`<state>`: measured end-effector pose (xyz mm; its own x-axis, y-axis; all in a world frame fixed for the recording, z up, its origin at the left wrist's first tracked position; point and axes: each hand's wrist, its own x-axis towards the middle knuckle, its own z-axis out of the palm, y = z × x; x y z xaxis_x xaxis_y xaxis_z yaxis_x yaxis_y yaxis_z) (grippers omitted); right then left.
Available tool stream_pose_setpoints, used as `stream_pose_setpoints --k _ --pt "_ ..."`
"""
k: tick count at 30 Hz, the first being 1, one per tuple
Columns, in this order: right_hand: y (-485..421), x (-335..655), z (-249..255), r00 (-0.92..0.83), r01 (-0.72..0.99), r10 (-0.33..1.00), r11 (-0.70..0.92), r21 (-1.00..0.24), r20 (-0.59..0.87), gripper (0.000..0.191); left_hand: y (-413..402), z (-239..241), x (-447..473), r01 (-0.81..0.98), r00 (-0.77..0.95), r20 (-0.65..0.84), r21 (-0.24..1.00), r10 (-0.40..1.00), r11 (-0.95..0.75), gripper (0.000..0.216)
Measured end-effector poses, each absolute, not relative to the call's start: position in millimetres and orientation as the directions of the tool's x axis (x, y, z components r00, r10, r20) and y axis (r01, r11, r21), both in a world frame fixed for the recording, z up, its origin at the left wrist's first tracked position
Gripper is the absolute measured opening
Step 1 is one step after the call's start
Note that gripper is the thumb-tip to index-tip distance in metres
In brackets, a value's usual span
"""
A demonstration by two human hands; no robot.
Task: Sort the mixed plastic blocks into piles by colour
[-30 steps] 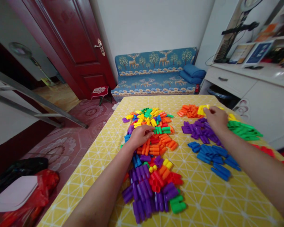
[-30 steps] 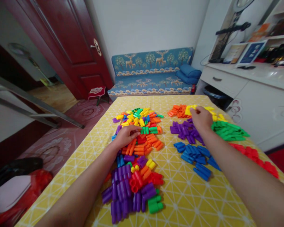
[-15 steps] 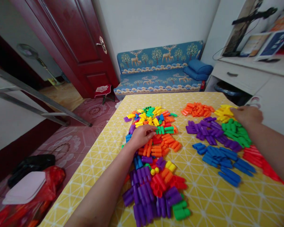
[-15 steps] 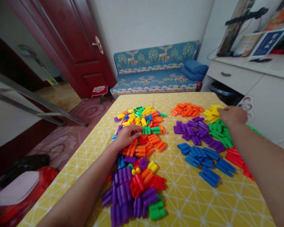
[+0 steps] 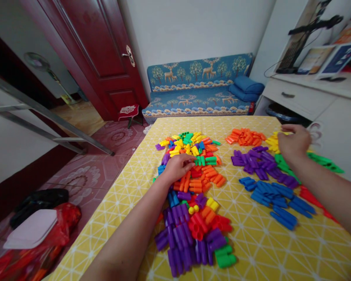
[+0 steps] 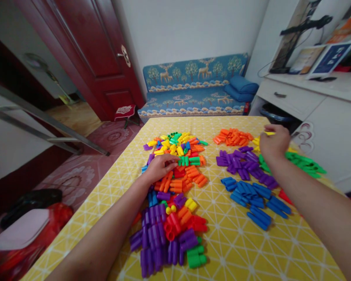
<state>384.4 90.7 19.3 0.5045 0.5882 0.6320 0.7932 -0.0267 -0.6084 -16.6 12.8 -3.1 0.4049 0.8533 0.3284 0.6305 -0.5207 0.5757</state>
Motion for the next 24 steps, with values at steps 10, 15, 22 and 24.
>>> stream_pose_setpoints --k 10,15,22,24 --pt "-10.9 186.3 -28.8 -0.019 0.56 0.88 0.402 -0.724 0.474 0.05 11.2 -2.8 -17.0 0.609 0.425 0.341 0.577 0.838 -0.544 0.03" --pt "-23.8 167.1 -37.8 0.029 0.569 0.859 0.407 -0.715 0.511 0.046 7.9 2.6 -17.0 0.654 0.439 0.295 0.543 0.849 -0.527 0.048" --pt "-29.0 167.1 -37.3 -0.009 0.503 0.855 0.452 -0.737 0.518 0.029 8.3 3.5 -16.9 0.696 0.433 0.319 0.476 0.843 -0.537 0.041" --pt "-29.2 166.7 -37.7 0.009 0.5 0.852 0.449 -0.74 0.523 0.027 8.8 3.4 -16.8 0.705 0.436 0.322 0.458 0.84 -0.541 0.038"
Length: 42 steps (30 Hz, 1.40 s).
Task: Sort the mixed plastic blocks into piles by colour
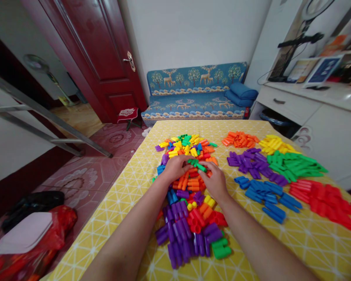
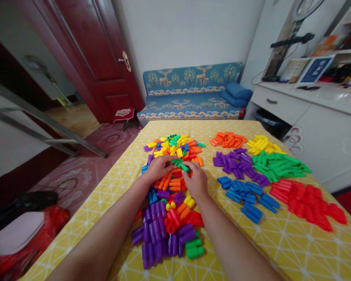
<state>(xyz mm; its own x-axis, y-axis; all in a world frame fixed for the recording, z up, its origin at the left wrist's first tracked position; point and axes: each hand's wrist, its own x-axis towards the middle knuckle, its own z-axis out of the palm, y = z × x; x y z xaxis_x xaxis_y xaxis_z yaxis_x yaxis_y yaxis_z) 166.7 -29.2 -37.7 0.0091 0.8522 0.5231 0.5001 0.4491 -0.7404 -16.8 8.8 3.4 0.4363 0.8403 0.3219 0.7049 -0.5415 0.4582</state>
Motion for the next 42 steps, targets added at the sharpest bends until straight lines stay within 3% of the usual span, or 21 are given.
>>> stream_pose_setpoints --k 10,18,23,31,39,42 --pt "-29.1 166.0 -40.0 0.071 0.448 0.869 0.411 -0.794 0.49 0.022 6.8 6.2 -15.4 0.689 0.409 0.345 0.491 0.845 -0.533 0.028" --pt "-27.0 163.8 -37.4 0.087 0.373 0.797 0.531 -0.761 0.598 0.013 6.2 9.1 -14.5 0.699 0.344 0.414 0.487 0.843 -0.524 0.04" --pt "-31.7 161.4 -32.0 0.117 0.273 0.817 0.519 -0.81 0.564 0.012 4.6 9.4 -13.8 0.662 0.397 0.395 0.502 0.828 -0.557 0.042" --pt "-34.3 164.1 -29.4 0.061 0.552 0.795 0.477 -0.684 0.604 0.015 3.6 8.0 -14.0 0.613 0.437 0.34 0.565 0.833 -0.552 0.034" --pt "-33.4 160.8 -28.6 0.041 0.446 0.783 0.542 -0.713 0.621 0.013 3.1 8.6 -13.5 0.559 0.448 0.376 0.591 0.811 -0.582 0.026" --pt "-34.1 160.7 -26.5 0.045 0.442 0.791 0.532 -0.722 0.61 0.021 2.6 8.3 -13.4 0.535 0.451 0.402 0.593 0.797 -0.602 0.026"
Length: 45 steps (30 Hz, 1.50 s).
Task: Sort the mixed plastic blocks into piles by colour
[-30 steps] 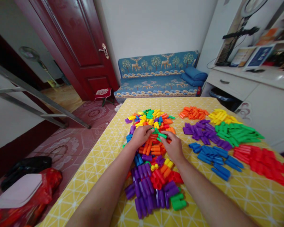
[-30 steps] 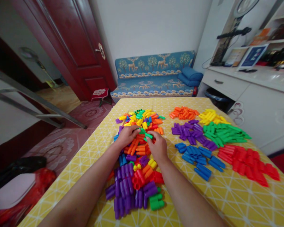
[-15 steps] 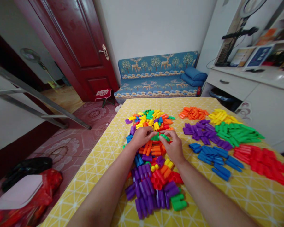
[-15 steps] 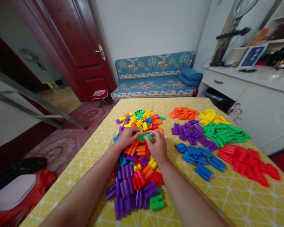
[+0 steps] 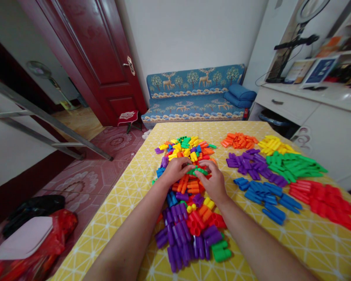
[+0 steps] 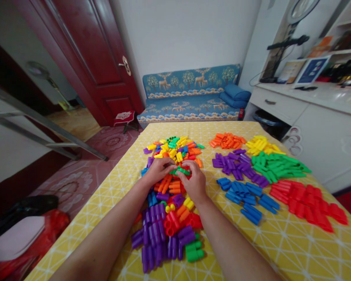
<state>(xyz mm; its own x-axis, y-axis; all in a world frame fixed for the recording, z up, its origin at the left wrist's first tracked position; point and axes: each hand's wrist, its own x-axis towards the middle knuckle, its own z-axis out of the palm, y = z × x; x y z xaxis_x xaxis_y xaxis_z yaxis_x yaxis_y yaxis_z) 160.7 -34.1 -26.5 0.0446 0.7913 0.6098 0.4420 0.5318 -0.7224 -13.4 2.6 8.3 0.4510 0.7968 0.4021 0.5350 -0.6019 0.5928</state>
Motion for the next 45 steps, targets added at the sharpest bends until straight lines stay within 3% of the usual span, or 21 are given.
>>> stream_pose_setpoints --k 11,21,29,38,45 --pt "-33.5 159.9 -30.7 -0.153 0.51 0.792 0.575 -0.639 0.591 0.042 0.9 9.9 -13.7 0.502 0.435 0.465 0.585 0.771 -0.636 0.023" --pt "-36.0 158.6 -28.5 -0.032 0.535 0.805 0.514 -0.67 0.592 0.024 -4.0 14.5 -12.3 0.489 0.493 0.449 0.565 0.745 -0.665 0.024" --pt "-33.2 161.2 -31.7 0.065 0.473 0.872 0.401 -0.784 0.486 0.028 -1.0 9.3 -14.0 0.518 0.543 0.424 0.51 0.725 -0.687 0.035" --pt "-32.7 161.3 -32.0 0.06 0.501 0.888 0.368 -0.783 0.456 0.029 0.5 8.9 -14.8 0.521 0.566 0.407 0.497 0.716 -0.694 0.048" --pt "-32.6 161.7 -32.5 0.058 0.513 0.89 0.361 -0.779 0.451 0.029 -1.1 11.6 -14.5 0.515 0.571 0.399 0.507 0.718 -0.691 0.041"
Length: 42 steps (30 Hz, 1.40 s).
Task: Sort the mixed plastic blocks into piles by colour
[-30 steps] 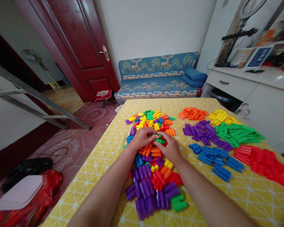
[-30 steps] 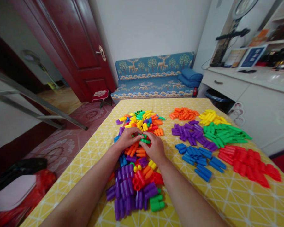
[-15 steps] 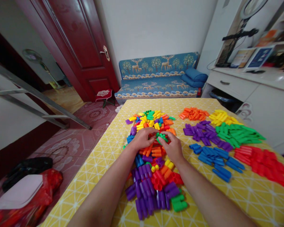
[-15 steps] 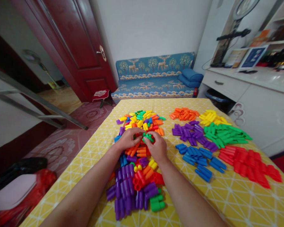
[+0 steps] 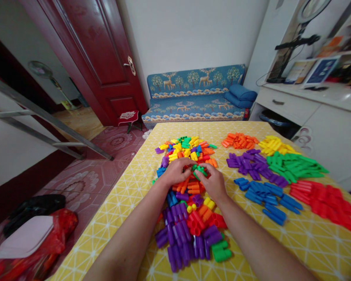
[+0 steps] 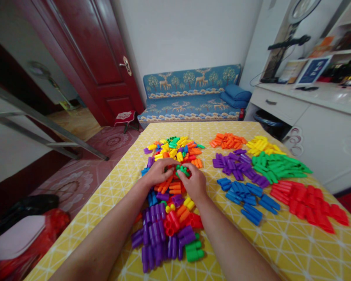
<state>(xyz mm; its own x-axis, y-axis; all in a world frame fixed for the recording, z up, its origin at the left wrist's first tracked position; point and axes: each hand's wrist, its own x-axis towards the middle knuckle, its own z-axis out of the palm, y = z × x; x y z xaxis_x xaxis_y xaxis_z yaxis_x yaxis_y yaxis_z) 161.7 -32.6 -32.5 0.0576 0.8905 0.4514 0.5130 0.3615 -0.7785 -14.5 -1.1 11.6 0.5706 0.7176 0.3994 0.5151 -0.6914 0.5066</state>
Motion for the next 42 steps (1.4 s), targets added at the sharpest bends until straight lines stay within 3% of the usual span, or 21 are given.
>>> stream_pose_setpoints --k 11,31,42 --pt "-33.1 162.0 -32.4 0.065 0.513 0.888 0.361 -0.779 0.455 0.03 4.7 6.0 -17.6 0.518 0.575 0.382 0.515 0.723 -0.683 0.062" --pt "-32.7 161.6 -32.9 0.057 0.499 0.897 0.356 -0.79 0.439 0.029 2.8 10.0 -16.5 0.479 0.526 0.478 0.517 0.703 -0.709 0.048" --pt "-34.3 160.9 -32.1 0.065 0.443 0.891 0.379 -0.813 0.45 0.027 2.1 15.1 -16.6 0.517 0.474 0.55 0.458 0.687 -0.723 0.04"
